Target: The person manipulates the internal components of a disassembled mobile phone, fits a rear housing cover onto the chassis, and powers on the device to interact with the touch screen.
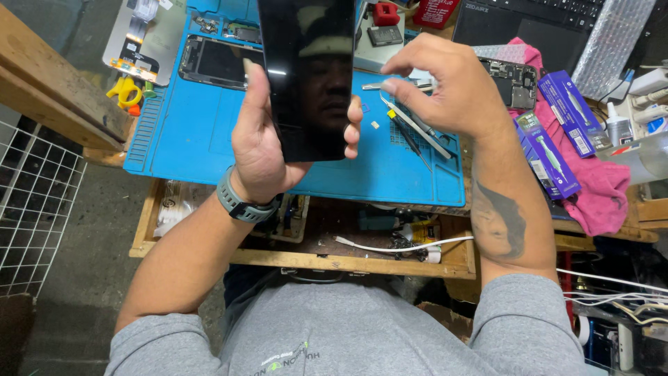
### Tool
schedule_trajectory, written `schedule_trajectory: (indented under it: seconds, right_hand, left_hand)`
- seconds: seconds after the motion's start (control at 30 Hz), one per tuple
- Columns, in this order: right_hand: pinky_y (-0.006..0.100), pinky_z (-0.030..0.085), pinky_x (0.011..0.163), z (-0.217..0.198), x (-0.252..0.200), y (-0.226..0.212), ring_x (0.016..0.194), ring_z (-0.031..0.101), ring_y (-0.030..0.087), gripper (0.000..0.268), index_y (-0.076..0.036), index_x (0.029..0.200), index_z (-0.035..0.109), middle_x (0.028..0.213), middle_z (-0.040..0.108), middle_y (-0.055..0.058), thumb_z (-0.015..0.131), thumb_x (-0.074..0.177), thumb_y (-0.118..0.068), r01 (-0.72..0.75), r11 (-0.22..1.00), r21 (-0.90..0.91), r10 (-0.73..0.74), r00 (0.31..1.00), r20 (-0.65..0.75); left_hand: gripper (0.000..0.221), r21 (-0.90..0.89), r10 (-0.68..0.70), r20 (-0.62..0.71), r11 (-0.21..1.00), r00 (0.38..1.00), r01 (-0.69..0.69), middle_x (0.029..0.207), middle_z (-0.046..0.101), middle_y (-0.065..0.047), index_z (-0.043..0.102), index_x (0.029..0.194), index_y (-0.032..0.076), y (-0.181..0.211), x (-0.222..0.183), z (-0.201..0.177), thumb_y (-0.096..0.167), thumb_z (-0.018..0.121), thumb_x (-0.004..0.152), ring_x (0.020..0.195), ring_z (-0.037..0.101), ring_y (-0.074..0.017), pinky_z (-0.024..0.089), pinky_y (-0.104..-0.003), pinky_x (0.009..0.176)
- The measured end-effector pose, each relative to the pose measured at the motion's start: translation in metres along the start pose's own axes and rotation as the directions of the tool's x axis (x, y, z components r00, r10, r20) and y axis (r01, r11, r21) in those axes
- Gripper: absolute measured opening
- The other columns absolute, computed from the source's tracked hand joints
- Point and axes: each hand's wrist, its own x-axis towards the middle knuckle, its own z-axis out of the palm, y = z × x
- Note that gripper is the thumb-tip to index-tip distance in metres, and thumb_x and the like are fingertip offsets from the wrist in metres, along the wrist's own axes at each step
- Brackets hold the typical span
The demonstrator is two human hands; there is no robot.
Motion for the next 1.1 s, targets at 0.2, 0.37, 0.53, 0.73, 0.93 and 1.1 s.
schedule_trajectory:
  seconds: [0.2,0.37,0.53,0.73,0.93,1.1]
  right_hand:
    - [0.039,0.052,0.082,0.012,-0.008,0.025,0.094,0.066,0.029,0.017,-0.01,0.104,0.077,0.098,0.068,0.008,0.082,0.091,-0.02,-0.018,0.993,-0.12,0.034,0.991,0.131]
    - [0.042,0.042,0.093,0.04,-0.01,0.039,0.109,0.06,0.028,0.023,-0.016,0.102,0.079,0.107,0.067,0.005,0.077,0.08,-0.009,0.016,0.96,-0.279,0.056,0.968,0.247]
    - [0.043,0.037,0.092,0.048,-0.007,0.032,0.104,0.057,0.026,0.016,-0.022,0.102,0.08,0.099,0.064,0.003,0.08,0.086,-0.022,-0.008,0.988,-0.153,0.041,0.975,0.218]
    - [0.042,0.038,0.092,0.05,-0.005,0.03,0.103,0.057,0.027,0.009,-0.013,0.099,0.075,0.1,0.065,0.004,0.075,0.098,-0.022,0.045,0.976,-0.211,-0.009,0.985,0.171]
    - [0.038,0.044,0.085,0.046,-0.008,0.032,0.087,0.056,0.03,0.011,-0.01,0.104,0.073,0.095,0.071,0.007,0.071,0.101,-0.02,-0.135,0.985,-0.103,0.139,0.99,0.025]
    - [0.04,0.046,0.085,0.042,-0.005,0.032,0.084,0.061,0.028,0.011,-0.009,0.104,0.073,0.093,0.074,0.007,0.07,0.102,-0.019,-0.102,0.995,-0.021,0.102,0.995,-0.023]
  left_hand:
    - [0.046,0.435,-0.165,-0.082,0.881,0.983,0.184,0.12,0.069,-0.016,0.052,0.14,-0.002,0.037,0.001,0.016,0.032,0.057,0.11,0.103,0.071,-0.0228,0.063,-0.04,0.089]
    - [0.028,0.934,-0.438,-0.061,0.293,0.897,0.206,0.077,0.059,-0.015,0.069,0.113,0.0,0.079,0.006,0.02,0.026,0.066,0.101,0.066,0.054,-0.0201,0.046,-0.035,0.056]
    - [0.032,0.99,-0.552,-0.111,-0.131,0.826,0.045,0.072,0.067,-0.015,0.07,0.097,0.002,0.071,0.033,0.011,0.033,0.072,0.09,0.06,0.06,-0.0226,0.048,-0.037,0.058]
    - [0.037,0.967,-0.651,-0.249,-0.203,0.717,0.152,0.071,0.071,-0.014,0.072,0.098,0.005,0.053,0.055,-0.001,0.038,0.078,0.081,0.061,0.063,-0.0244,0.05,-0.039,0.059]
    - [0.053,0.99,-0.621,-0.112,-0.135,0.776,0.034,0.097,0.075,-0.015,0.067,0.115,0.004,0.036,0.054,-0.029,0.04,0.083,0.079,0.084,0.069,-0.0277,0.055,-0.041,0.073]
    - [0.058,0.957,-0.569,-0.111,-0.283,0.815,-0.067,0.11,0.069,-0.017,0.067,0.126,0.006,0.036,0.045,-0.025,0.044,0.079,0.083,0.1,0.065,-0.0344,0.053,-0.045,0.085]
